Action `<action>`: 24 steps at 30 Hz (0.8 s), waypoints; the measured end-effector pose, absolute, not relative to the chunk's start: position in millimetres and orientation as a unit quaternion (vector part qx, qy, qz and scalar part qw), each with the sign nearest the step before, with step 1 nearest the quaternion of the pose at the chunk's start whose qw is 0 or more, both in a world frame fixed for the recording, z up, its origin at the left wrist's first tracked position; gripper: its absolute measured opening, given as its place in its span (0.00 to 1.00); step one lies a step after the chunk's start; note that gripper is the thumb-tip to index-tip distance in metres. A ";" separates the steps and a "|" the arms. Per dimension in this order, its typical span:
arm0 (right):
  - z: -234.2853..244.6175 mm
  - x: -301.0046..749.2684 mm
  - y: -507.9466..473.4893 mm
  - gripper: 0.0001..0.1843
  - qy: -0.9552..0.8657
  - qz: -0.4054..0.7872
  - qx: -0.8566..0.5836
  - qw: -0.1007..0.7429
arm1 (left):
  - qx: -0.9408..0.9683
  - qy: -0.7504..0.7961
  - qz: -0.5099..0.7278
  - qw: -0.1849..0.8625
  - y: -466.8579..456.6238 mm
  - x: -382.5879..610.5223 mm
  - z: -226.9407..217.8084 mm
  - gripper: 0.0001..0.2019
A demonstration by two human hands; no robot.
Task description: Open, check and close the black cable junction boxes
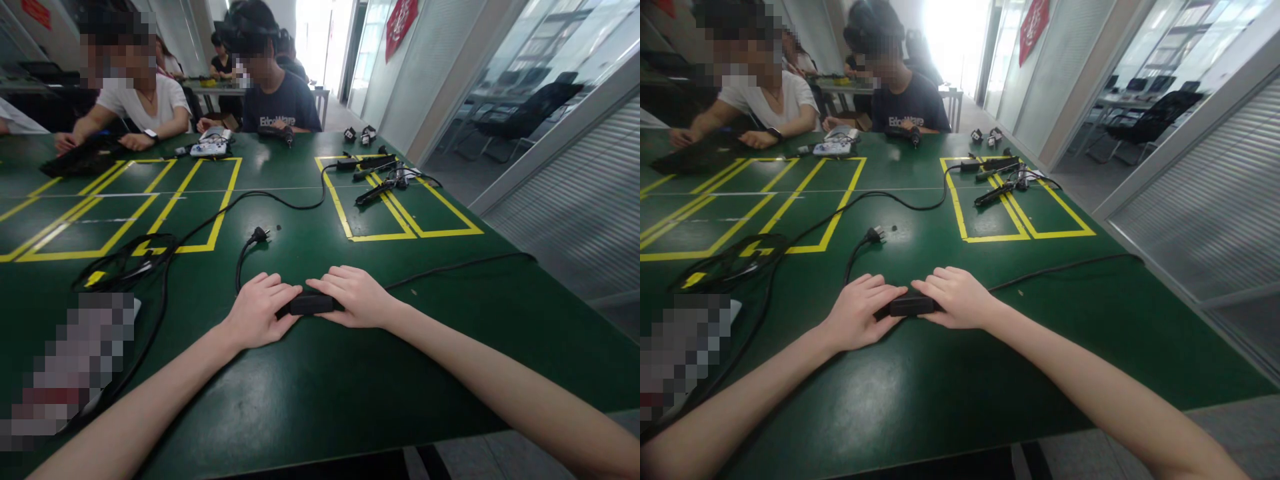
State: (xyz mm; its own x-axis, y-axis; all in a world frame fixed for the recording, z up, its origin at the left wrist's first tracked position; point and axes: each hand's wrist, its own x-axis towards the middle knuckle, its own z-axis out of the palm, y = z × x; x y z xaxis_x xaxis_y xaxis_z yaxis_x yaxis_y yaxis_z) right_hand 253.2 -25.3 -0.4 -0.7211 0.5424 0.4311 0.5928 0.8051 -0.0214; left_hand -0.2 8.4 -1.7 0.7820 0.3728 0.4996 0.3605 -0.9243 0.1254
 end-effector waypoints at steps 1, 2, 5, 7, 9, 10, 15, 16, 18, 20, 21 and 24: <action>-0.3 253.3 -25.5 0.23 -0.925 -0.065 -0.304 0.218 | 0.943 0.196 0.268 0.012 8.2 -0.1 -1.7 0.14; -0.4 253.4 -25.6 0.23 -0.925 -0.066 -0.302 0.221 | 0.943 0.198 0.269 0.012 8.0 -0.1 -1.6 0.14; -0.5 253.3 -26.0 0.22 -0.925 -0.059 -0.303 0.221 | 0.941 0.204 0.270 0.017 7.0 0.0 -0.9 0.14; -0.4 252.8 -26.3 0.21 -0.924 -0.053 -0.306 0.222 | 0.938 0.204 0.279 0.022 6.5 0.2 -0.3 0.14; -0.4 252.2 -26.6 0.21 -0.923 -0.048 -0.311 0.224 | 0.935 0.197 0.294 0.029 6.0 0.6 0.4 0.15; -0.5 252.0 -26.7 0.21 -0.922 -0.045 -0.313 0.224 | 0.934 0.190 0.302 0.032 5.8 0.9 0.7 0.15; -1.4 252.4 -26.0 0.21 -0.920 -0.030 -0.323 0.220 | 0.932 0.160 0.323 0.036 5.0 1.7 0.4 0.15; -1.4 252.5 -25.6 0.20 -0.919 -0.032 -0.327 0.220 | 0.932 0.160 0.324 0.034 5.0 1.7 -0.1 0.15; -1.3 252.8 -24.9 0.21 -0.916 -0.040 -0.332 0.222 | 0.932 0.163 0.323 0.031 5.0 1.5 -1.1 0.15; -1.3 252.8 -24.3 0.22 -0.916 -0.047 -0.331 0.223 | 0.933 0.165 0.319 0.031 4.9 1.5 -1.7 0.15; -1.4 252.8 -24.2 0.22 -0.916 -0.049 -0.330 0.223 | 0.934 0.166 0.316 0.030 4.8 1.6 -1.7 0.14; -1.7 253.0 -24.2 0.21 -0.919 -0.040 -0.327 0.217 | 0.933 0.173 0.312 0.036 3.7 2.5 -1.2 0.14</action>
